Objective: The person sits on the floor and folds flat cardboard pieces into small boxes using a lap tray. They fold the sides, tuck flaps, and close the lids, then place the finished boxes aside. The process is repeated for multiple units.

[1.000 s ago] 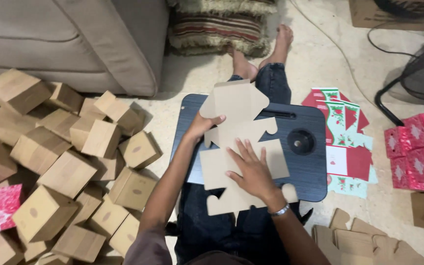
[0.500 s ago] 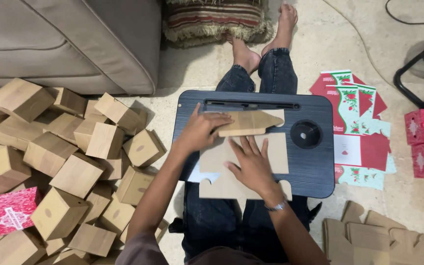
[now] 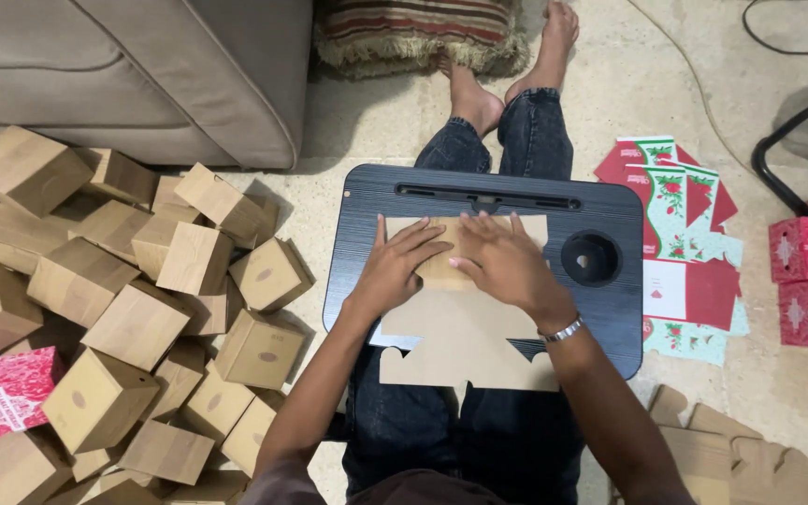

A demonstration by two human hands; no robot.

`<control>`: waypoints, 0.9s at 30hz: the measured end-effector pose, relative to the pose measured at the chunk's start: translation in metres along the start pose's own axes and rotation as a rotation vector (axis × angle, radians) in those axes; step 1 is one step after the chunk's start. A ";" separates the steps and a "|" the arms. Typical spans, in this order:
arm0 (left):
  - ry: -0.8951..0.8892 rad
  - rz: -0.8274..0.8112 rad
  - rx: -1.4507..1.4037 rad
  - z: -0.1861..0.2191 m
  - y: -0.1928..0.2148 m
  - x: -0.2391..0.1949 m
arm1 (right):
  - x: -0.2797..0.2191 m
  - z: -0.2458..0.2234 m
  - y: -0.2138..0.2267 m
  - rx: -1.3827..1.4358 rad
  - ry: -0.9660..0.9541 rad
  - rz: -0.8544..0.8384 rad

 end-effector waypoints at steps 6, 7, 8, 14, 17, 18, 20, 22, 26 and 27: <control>0.041 -0.041 0.104 -0.005 -0.015 0.000 | -0.010 0.000 -0.022 0.089 -0.084 -0.082; 0.040 -0.040 0.101 -0.001 -0.009 0.001 | -0.010 0.000 -0.019 0.086 -0.085 -0.083; 0.062 -0.055 0.088 0.003 -0.005 0.001 | -0.012 0.000 -0.017 0.137 -0.086 -0.088; 0.086 -0.061 0.121 0.000 -0.003 -0.005 | -0.079 -0.015 0.032 0.303 -0.167 0.529; 0.041 0.053 0.087 0.001 0.007 0.003 | -0.123 -0.039 0.019 0.264 -0.160 0.785; 0.016 0.152 0.033 0.002 0.015 0.003 | -0.126 -0.049 0.003 0.282 -0.154 0.709; -0.029 0.221 0.025 -0.005 0.012 0.008 | -0.124 -0.055 -0.004 0.282 -0.190 0.569; -0.076 0.295 0.022 -0.001 0.022 0.009 | -0.117 -0.055 -0.009 0.285 -0.218 0.435; -0.182 0.310 -0.023 0.054 0.047 -0.019 | -0.108 -0.053 -0.033 0.208 -0.188 0.345; -0.175 0.296 -0.070 0.070 0.053 -0.028 | -0.106 -0.052 -0.045 0.179 -0.177 0.345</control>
Point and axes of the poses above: each hand's wrist, its own x-axis towards the middle knuckle, its own y-axis out of the back of the hand, z = x × y, the point moved 10 cm from there along x, towards the middle knuckle, and after that the axes turned 6 degrees about -x, right-handed, at the moved point
